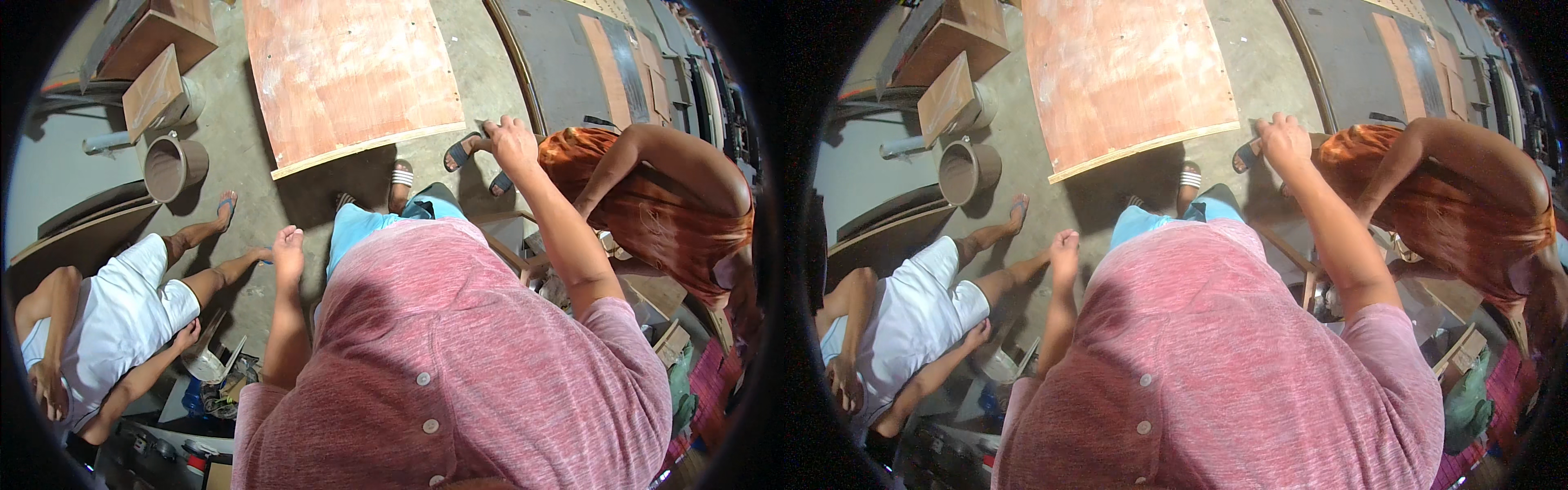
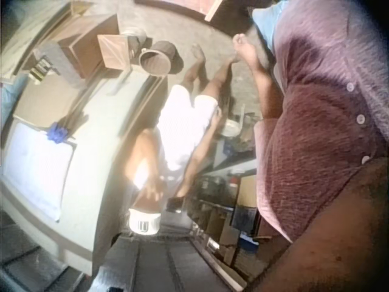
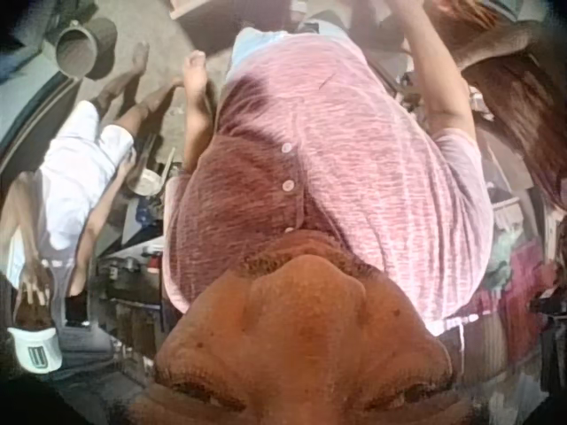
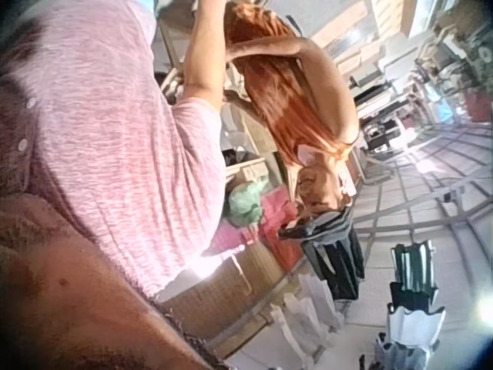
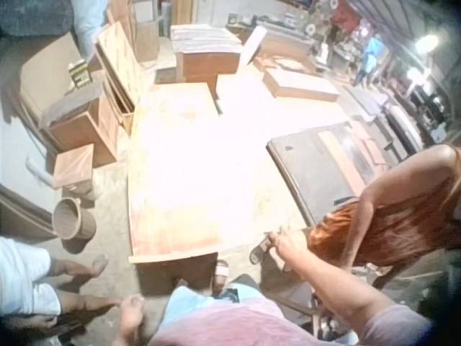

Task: The person opens a can of white paint and stirs the contents with a stick. They then retrieve a putty knife and a utility knife, using the utility knife to scrape the edge of the putty knife blade.

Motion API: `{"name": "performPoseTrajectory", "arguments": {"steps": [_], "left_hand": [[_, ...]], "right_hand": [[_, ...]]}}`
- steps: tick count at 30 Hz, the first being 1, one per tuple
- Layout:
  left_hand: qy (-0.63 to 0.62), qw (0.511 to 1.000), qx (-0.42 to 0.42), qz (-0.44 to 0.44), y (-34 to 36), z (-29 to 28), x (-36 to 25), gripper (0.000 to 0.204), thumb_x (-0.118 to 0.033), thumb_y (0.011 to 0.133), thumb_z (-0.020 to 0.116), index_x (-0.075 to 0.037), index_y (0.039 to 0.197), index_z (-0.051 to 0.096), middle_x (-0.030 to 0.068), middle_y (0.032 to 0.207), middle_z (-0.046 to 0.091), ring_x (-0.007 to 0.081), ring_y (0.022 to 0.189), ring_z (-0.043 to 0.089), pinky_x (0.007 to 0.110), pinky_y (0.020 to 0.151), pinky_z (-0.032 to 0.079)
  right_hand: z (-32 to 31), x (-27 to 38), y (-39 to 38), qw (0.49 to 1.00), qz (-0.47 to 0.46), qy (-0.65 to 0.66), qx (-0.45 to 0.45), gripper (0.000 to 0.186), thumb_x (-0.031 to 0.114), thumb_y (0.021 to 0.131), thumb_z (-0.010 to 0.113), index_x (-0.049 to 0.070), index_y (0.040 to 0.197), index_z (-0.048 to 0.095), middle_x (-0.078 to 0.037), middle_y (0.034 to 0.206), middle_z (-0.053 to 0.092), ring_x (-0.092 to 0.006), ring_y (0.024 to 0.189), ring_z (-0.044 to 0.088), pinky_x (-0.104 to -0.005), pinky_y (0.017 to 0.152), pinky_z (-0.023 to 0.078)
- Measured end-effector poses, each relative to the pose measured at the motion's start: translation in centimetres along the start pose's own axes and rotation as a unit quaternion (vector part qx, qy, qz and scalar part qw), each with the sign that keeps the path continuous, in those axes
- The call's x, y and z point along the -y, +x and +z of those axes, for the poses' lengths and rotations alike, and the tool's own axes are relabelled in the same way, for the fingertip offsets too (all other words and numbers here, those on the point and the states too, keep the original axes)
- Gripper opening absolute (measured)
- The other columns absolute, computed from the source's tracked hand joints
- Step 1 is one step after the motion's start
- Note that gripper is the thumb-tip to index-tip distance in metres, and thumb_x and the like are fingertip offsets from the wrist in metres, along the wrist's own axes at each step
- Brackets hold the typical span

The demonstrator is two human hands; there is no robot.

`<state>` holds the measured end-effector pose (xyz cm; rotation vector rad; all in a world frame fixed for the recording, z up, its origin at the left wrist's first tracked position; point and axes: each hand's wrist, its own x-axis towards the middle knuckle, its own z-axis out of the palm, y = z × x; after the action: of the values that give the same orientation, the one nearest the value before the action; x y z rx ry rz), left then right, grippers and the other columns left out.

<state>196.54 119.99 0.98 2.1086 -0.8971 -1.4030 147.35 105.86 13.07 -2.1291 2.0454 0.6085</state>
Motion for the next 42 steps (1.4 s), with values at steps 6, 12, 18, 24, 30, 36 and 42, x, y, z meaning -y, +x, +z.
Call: {"name": "performPoseTrajectory", "arguments": {"steps": [6, 12, 18, 24, 30, 36, 42], "left_hand": [[0.041, 0.999, 0.007, -0.003, -0.4, 1.0, -6.3, 0.036, -0.022, 0.093, 0.063, 0.005, 0.117, 0.060, 0.0131, 0.104, 0.067, 0.0184, 0.098, 0.061, 0.031, 0.088, 0.047], [0.112, 0.993, -0.011, 0.044, -0.1, 0.3, -7.0, 0.035, -0.022, 0.092, 0.063, 0.005, 0.115, 0.061, 0.0124, 0.100, 0.067, 0.0174, 0.093, 0.062, 0.030, 0.085, 0.048], [0.025, 0.999, -0.023, 0.001, -0.3, -0.3, -3.3, 0.033, -0.022, 0.091, 0.064, 0.004, 0.113, 0.063, 0.0128, 0.100, 0.069, 0.0192, 0.093, 0.064, 0.031, 0.083, 0.050], [0.070, 0.988, -0.126, 0.053, -3.4, -2.0, -5.1, 0.032, -0.034, 0.088, 0.065, -0.002, 0.087, 0.066, 0.0169, 0.081, 0.068, 0.0323, 0.079, 0.066, 0.042, 0.075, 0.052], [0.059, 0.975, -0.210, -0.050, -7.1, -1.6, -3.3, 0.044, -0.042, 0.091, 0.057, -0.001, 0.084, 0.069, 0.0243, 0.090, 0.068, 0.0422, 0.091, 0.065, 0.051, 0.081, 0.050], [-0.006, 0.939, -0.339, -0.057, -12.2, 0.9, 3.0, 0.035, -0.033, 0.095, 0.051, -0.001, 0.092, 0.067, 0.0248, 0.100, 0.066, 0.0440, 0.100, 0.062, 0.051, 0.086, 0.048], [-0.133, 0.933, -0.320, -0.096, -11.2, -1.2, 11.3, 0.023, -0.023, 0.080, 0.059, -0.002, 0.079, 0.069, 0.0243, 0.085, 0.066, 0.0383, 0.084, 0.065, 0.048, 0.075, 0.049]], "right_hand": [[1.0, 3.0, 0.3, 0.988, -0.125, 0.027, -0.083, 0.029, 0.015, 0.087, 0.055, 0.023, 0.113, 0.066, -0.008, 0.097, 0.059, -0.0272, 0.094, 0.060, -0.0419, 0.079, 0.050], [2.9, -2.8, 1.0, 0.986, -0.067, 0.023, -0.150, 0.019, 0.016, 0.086, 0.054, 0.019, 0.098, 0.069, -0.007, 0.094, 0.060, -0.0265, 0.090, 0.061, -0.0428, 0.073, 0.050], [3.3, -1.0, 2.0, 0.964, -0.157, 0.095, -0.195, 0.030, 0.014, 0.085, 0.055, 0.026, 0.107, 0.071, -0.011, 0.096, 0.062, -0.0317, 0.092, 0.059, -0.0457, 0.078, 0.047], [-0.6, -4.7, 2.7, 0.987, -0.044, 0.139, -0.074, 0.043, 0.012, 0.088, 0.055, 0.013, 0.131, 0.060, -0.020, 0.110, 0.064, -0.0405, 0.100, 0.061, -0.0473, 0.087, 0.049], [-3.2, 4.3, 8.6, 0.817, -0.075, 0.572, -0.002, 0.051, -0.003, 0.086, 0.063, -0.002, 0.133, 0.044, -0.020, 0.121, 0.057, -0.0241, 0.096, 0.062, -0.0310, 0.057, 0.056], [-12.9, 17.7, 5.2, 0.740, -0.285, 0.606, 0.071, 0.057, 0.000, 0.091, 0.055, 0.009, 0.145, 0.038, -0.018, 0.136, 0.045, -0.0220, 0.091, 0.060, -0.0273, 0.051, 0.049], [-13.0, 26.2, 7.7, 0.685, -0.330, 0.622, 0.183, 0.043, 0.011, 0.096, 0.051, 0.008, 0.139, 0.046, -0.015, 0.125, 0.054, -0.0210, 0.091, 0.059, -0.0310, 0.061, 0.049]]}}
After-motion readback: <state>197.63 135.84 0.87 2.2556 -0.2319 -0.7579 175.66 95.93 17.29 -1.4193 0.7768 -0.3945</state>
